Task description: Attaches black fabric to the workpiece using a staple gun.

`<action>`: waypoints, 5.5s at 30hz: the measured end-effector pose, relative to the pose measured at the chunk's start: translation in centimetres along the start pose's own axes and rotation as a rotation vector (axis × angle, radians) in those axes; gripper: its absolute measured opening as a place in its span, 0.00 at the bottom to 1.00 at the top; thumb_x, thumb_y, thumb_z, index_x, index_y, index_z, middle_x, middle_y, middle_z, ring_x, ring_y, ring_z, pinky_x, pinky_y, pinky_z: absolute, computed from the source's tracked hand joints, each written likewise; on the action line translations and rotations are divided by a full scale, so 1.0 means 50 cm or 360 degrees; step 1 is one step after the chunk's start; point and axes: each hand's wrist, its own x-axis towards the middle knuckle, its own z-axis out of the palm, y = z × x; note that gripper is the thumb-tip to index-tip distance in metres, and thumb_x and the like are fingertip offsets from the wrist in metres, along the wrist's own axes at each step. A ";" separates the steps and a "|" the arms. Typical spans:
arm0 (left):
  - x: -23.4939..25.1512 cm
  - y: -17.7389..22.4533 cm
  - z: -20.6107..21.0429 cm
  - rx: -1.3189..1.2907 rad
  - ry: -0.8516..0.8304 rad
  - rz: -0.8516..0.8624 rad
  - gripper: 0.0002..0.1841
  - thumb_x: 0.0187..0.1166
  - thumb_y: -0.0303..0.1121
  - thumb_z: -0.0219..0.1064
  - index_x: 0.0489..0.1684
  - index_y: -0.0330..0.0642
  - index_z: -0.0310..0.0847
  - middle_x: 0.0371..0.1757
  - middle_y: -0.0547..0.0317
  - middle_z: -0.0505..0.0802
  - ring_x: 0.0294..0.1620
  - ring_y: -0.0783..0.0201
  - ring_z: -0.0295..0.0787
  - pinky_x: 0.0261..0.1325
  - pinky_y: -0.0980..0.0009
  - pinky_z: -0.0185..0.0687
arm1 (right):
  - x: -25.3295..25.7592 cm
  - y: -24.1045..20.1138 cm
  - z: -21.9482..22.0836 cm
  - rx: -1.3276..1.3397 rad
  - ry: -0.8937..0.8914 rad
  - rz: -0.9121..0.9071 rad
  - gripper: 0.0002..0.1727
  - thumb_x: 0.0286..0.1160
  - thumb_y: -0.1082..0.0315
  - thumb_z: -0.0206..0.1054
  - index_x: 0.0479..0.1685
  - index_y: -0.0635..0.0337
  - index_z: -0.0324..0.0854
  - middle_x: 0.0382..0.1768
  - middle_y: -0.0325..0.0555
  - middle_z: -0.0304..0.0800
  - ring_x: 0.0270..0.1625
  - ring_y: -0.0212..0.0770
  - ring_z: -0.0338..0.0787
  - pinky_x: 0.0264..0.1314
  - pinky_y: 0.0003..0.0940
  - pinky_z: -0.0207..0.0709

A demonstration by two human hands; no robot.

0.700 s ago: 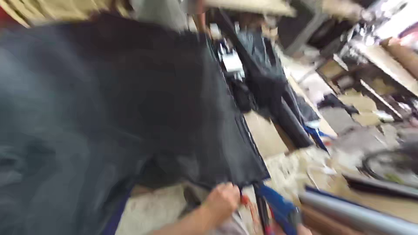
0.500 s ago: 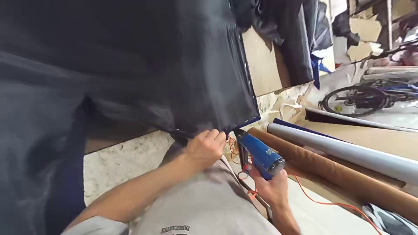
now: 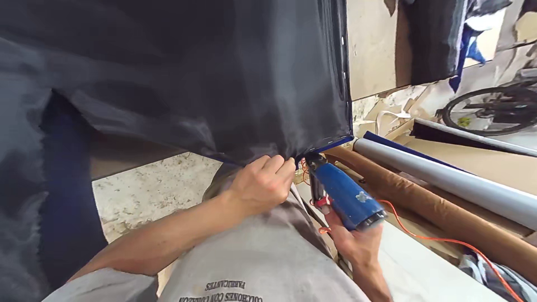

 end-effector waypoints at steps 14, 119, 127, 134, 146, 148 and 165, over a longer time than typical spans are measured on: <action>-0.003 -0.001 0.004 -0.0018 0.0043 0.0047 0.12 0.85 0.18 0.54 0.45 0.28 0.87 0.30 0.48 0.86 0.27 0.52 0.80 0.26 0.62 0.70 | 0.027 -0.031 -0.019 -0.0196 -0.0221 0.0091 0.13 0.66 0.54 0.73 0.40 0.54 0.87 0.33 0.31 0.94 0.38 0.17 0.91 0.42 0.20 0.87; -0.015 -0.084 -0.065 0.0072 0.0160 -0.0001 0.10 0.79 0.31 0.69 0.49 0.48 0.97 0.40 0.56 0.96 0.41 0.57 0.91 0.45 0.60 0.86 | 0.248 -0.011 0.102 -0.0357 -0.0468 -0.1093 0.10 0.68 0.63 0.75 0.45 0.54 0.89 0.43 0.46 0.91 0.44 0.49 0.92 0.42 0.52 0.85; -0.043 -0.084 -0.029 0.0360 0.0438 0.0322 0.06 0.74 0.28 0.70 0.37 0.43 0.95 0.31 0.55 0.93 0.38 0.55 0.90 0.42 0.62 0.82 | 0.193 0.025 0.121 -0.0350 -0.0160 -0.1320 0.07 0.75 0.72 0.63 0.36 0.56 0.88 0.45 0.49 0.89 0.48 0.50 0.90 0.41 0.46 0.85; -0.039 -0.074 -0.019 0.0154 0.0487 0.0109 0.05 0.73 0.27 0.71 0.30 0.42 0.93 0.29 0.54 0.91 0.39 0.55 0.89 0.43 0.62 0.84 | 0.204 0.003 0.099 -0.0237 -0.0226 -0.1191 0.14 0.72 0.59 0.71 0.53 0.53 0.88 0.54 0.47 0.89 0.57 0.48 0.89 0.53 0.45 0.85; -0.036 -0.055 -0.018 0.0246 0.0358 0.0115 0.14 0.79 0.40 0.71 0.57 0.49 0.93 0.51 0.55 0.95 0.57 0.57 0.89 0.64 0.59 0.80 | 0.185 0.035 0.208 -0.0290 0.0571 -0.1324 0.05 0.71 0.70 0.71 0.35 0.61 0.89 0.39 0.54 0.93 0.38 0.49 0.94 0.34 0.39 0.87; -0.033 -0.063 -0.015 0.0327 0.0351 0.0202 0.11 0.80 0.33 0.69 0.55 0.48 0.94 0.49 0.55 0.95 0.54 0.56 0.89 0.63 0.59 0.81 | 0.183 0.034 0.207 -0.0258 0.0545 -0.1335 0.04 0.72 0.71 0.70 0.34 0.61 0.89 0.39 0.54 0.93 0.39 0.48 0.94 0.35 0.38 0.87; -0.027 -0.096 -0.021 0.0235 0.0251 0.0411 0.10 0.77 0.27 0.68 0.48 0.46 0.95 0.43 0.56 0.95 0.51 0.56 0.90 0.62 0.60 0.81 | 0.201 0.068 0.157 -0.0041 0.0124 -0.1372 0.11 0.76 0.64 0.72 0.50 0.56 0.94 0.57 0.47 0.93 0.64 0.45 0.89 0.67 0.39 0.84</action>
